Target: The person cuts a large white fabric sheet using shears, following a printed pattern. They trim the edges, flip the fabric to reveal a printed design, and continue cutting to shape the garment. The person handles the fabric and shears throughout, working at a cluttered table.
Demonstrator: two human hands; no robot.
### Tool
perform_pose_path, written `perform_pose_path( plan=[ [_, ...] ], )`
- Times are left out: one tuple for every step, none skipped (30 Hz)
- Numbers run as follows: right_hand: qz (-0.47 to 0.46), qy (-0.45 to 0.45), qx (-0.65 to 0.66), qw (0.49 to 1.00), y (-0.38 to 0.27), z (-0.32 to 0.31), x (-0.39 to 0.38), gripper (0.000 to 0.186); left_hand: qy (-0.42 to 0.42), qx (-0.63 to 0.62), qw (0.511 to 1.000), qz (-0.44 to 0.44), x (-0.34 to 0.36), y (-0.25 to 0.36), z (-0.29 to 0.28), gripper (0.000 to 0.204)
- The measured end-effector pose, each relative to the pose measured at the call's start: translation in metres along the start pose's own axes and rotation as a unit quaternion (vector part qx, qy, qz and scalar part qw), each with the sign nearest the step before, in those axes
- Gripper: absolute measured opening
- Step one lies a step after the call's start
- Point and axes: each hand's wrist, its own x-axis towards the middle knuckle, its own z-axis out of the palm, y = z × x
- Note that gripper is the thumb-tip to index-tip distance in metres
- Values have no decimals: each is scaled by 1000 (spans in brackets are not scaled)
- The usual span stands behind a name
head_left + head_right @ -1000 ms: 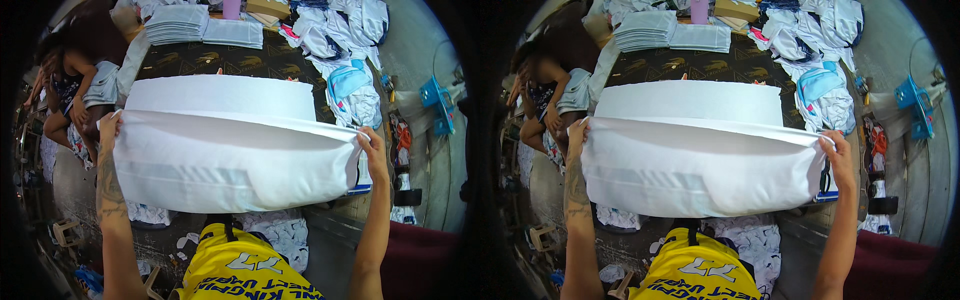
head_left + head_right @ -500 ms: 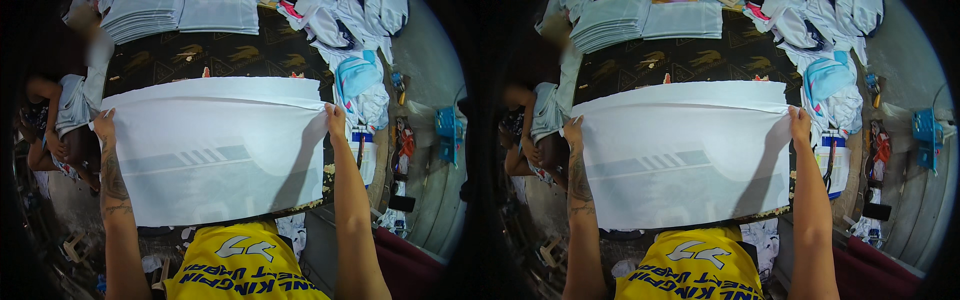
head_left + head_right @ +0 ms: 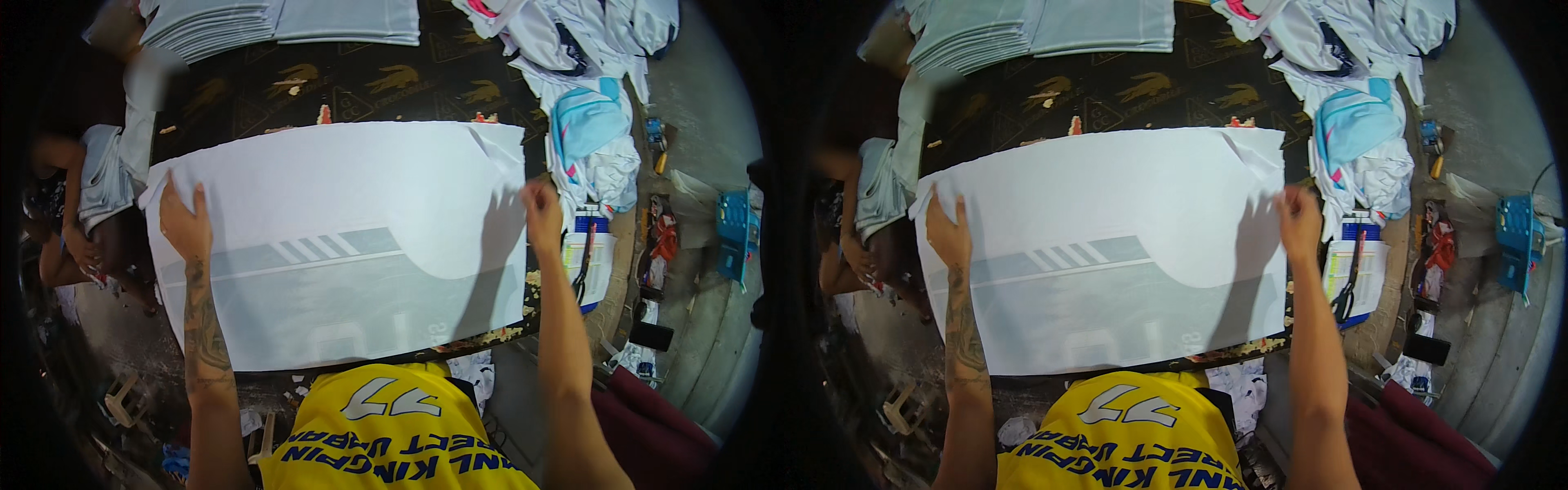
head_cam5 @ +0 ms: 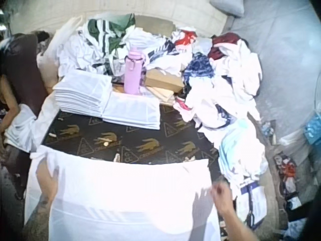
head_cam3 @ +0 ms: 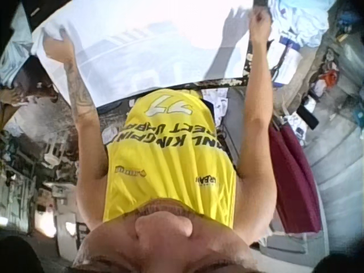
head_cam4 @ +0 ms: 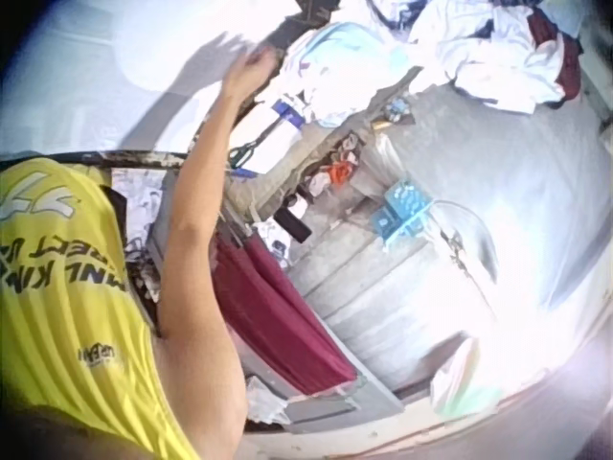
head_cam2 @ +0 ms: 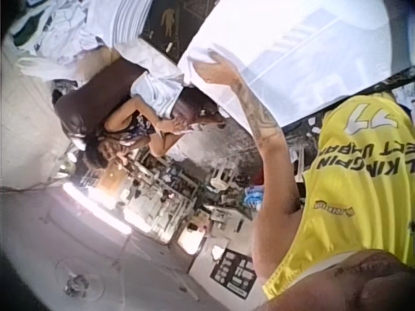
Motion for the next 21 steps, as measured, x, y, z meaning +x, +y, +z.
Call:
perform_pose_path(
  plan=[
    [26, -30, -29, 999, 3, -14, -34, 25, -4, 86, 994, 65, -3, 6, -3, 84],
    [11, -89, -76, 993, 8, -34, -70, 21, -10, 82, 995, 52, -6, 16, -6, 83],
    [-15, -84, -127, 988, 13, -45, -106, 24, -58, 83, 994, 31, -3, 26, -11, 81],
    [18, -101, -118, 988, 19, -60, -142, 28, -83, 110, 990, 8, -1, 40, -18, 79],
    [101, -99, -118, 983, 24, -61, -172, 30, -36, 220, 975, 21, 5, 54, -30, 75],
    [124, -100, -107, 981, 29, -68, -200, 31, -30, 112, 991, 74, 6, 76, -41, 74],
    [237, -84, -96, 963, 32, -60, -221, 33, -32, 55, 992, 112, -3, 107, -51, 73],
    [211, -63, -120, 968, 36, -55, -237, 34, -51, 17, 989, 140, -17, 138, -61, 72],
    [131, -40, -162, 977, 41, -51, -246, 32, -52, -132, 956, 258, -44, 178, -66, 66],
    [67, -26, -210, 975, 44, -47, -252, 31, -100, -198, 910, 349, -78, 215, -71, 64],
    [134, -30, -114, 984, 47, -45, -255, 29, -142, -264, 862, 409, -108, 251, -73, 59],
    [183, -32, -1, 982, 50, -45, -255, 28, -247, -266, 840, 403, -141, 284, -73, 57],
    [199, -50, 11, 979, 54, -47, -253, 27, -279, -231, 839, 407, -165, 310, -73, 62],
    [215, -86, -31, 972, 58, -51, -251, 29, -263, -237, 828, 434, -183, 333, -72, 66],
    [209, -113, -59, 970, 62, -57, -248, 31, -176, -205, 858, 437, -199, 349, -74, 73],
    [191, -146, -80, 967, 66, -64, -245, 33, -73, -188, 872, 446, -204, 365, -77, 79],
    [167, -152, -68, 972, 72, -72, -243, 35, -106, -182, 871, 444, -206, 381, -82, 82],
    [157, -112, -85, 977, 78, -79, -242, 33, -196, -144, 864, 440, -202, 388, -89, 85],
    [137, -81, -48, 986, 85, -88, -239, 30, -191, -181, 864, 429, -198, 393, -96, 83],
    [149, -67, -48, 985, 91, -95, -237, 28, -195, -227, 854, 425, -195, 391, -106, 81],
    [152, -92, -87, 980, 98, -104, -233, 30, -160, -222, 882, 384, -195, 381, -115, 80]
  ],
)
